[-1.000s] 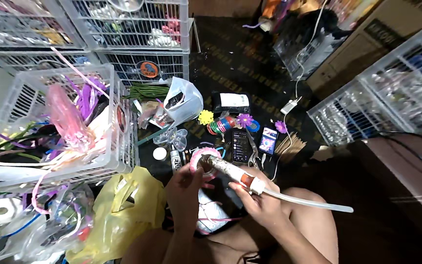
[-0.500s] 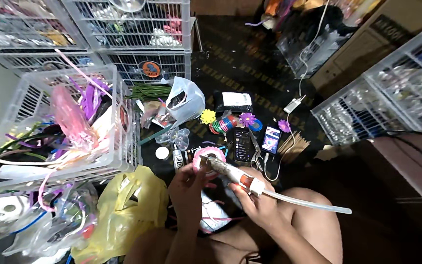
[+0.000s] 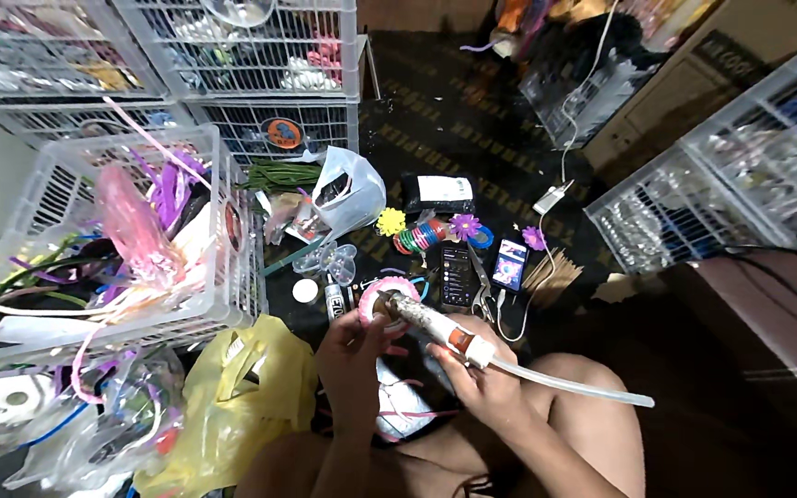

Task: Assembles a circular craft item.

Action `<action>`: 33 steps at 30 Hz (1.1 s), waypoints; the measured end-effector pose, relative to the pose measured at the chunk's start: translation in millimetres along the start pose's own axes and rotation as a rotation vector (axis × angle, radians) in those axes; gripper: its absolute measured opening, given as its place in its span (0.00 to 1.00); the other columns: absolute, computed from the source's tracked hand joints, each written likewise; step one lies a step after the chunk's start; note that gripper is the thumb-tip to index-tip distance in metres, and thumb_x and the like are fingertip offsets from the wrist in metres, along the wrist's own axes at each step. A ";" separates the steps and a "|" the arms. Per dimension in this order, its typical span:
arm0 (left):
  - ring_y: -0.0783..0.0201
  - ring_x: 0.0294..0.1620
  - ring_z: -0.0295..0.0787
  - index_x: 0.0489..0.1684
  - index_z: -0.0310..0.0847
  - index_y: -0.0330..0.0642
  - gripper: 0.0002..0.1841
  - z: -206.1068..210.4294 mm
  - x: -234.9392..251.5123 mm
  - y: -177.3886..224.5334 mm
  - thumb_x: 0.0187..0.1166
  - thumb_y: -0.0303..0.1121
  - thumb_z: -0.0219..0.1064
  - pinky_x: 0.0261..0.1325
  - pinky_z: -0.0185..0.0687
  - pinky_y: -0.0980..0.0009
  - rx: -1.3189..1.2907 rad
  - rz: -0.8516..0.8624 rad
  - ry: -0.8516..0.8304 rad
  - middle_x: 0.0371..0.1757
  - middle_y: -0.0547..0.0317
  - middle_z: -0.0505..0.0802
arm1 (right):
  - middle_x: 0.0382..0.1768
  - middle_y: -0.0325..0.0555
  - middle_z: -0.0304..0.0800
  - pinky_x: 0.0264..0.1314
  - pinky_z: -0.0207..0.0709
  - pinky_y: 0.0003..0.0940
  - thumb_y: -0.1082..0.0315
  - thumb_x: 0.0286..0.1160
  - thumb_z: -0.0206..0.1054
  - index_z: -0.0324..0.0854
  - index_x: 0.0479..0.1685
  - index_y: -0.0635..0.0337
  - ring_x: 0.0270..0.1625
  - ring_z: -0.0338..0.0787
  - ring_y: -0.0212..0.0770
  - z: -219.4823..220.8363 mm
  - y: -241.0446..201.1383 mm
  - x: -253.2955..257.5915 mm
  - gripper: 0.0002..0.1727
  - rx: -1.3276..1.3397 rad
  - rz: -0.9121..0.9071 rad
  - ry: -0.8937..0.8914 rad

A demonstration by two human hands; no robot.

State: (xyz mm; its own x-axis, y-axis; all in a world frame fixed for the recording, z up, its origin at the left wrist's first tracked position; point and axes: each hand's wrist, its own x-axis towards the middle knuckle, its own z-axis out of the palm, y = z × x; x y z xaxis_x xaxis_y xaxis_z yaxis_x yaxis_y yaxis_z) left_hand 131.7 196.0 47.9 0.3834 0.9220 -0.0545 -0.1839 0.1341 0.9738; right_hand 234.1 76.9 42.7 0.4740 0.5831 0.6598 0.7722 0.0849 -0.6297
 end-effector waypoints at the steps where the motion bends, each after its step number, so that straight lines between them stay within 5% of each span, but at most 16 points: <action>1: 0.69 0.34 0.95 0.48 0.83 0.33 0.09 0.1 0.2 0.8 0.74 0.20 0.72 0.38 0.95 0.71 0.004 -0.011 -0.007 0.36 0.61 0.94 | 0.50 0.49 0.92 0.68 0.78 0.20 0.58 0.83 0.68 0.83 0.57 0.65 0.59 0.88 0.30 -0.9 0.2 0.0 0.18 -0.045 -0.024 -0.007; 5: 0.70 0.33 0.94 0.50 0.80 0.33 0.09 2.1 -0.3 2.0 0.75 0.16 0.65 0.39 0.94 0.72 -0.056 -0.054 -0.019 0.35 0.63 0.93 | 0.49 0.53 0.92 0.65 0.79 0.24 0.61 0.79 0.68 0.85 0.56 0.65 0.55 0.89 0.39 0.5 1.8 -0.5 0.17 -0.182 -0.121 -0.011; 10: 0.70 0.33 0.93 0.50 0.79 0.33 0.10 2.7 -1.0 2.6 0.76 0.15 0.62 0.40 0.94 0.72 -0.147 -0.085 -0.015 0.35 0.63 0.93 | 0.50 0.53 0.92 0.66 0.78 0.23 0.61 0.80 0.68 0.84 0.56 0.65 0.56 0.89 0.39 1.8 2.6 -0.8 0.17 -0.172 -0.111 -0.014; 21: 0.69 0.32 0.94 0.48 0.82 0.30 0.09 3.3 0.3 0.9 0.74 0.19 0.71 0.39 0.95 0.72 -0.068 -0.065 0.010 0.34 0.60 0.94 | 0.50 0.44 0.92 0.64 0.80 0.15 0.58 0.84 0.67 0.83 0.54 0.72 0.56 0.87 0.17 0.3 0.4 4.0 0.21 0.060 0.113 0.063; 33: 0.71 0.32 0.94 0.49 0.82 0.29 0.09 2.3 0.2 3.6 0.74 0.19 0.72 0.38 0.94 0.74 0.019 -0.059 0.028 0.35 0.59 0.94 | 0.45 0.44 0.92 0.59 0.81 0.14 0.55 0.85 0.65 0.83 0.50 0.75 0.50 0.87 0.15 0.0 0.0 4.6 0.24 0.020 0.177 0.040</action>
State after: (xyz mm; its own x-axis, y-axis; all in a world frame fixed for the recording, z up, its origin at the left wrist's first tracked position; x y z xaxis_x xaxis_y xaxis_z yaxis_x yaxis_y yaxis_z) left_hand 133.2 195.8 51.8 0.3677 0.9224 -0.1179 -0.1445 0.1820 0.9726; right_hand 236.3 79.5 45.7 0.6184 0.5578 0.5535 0.6670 -0.0003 -0.7450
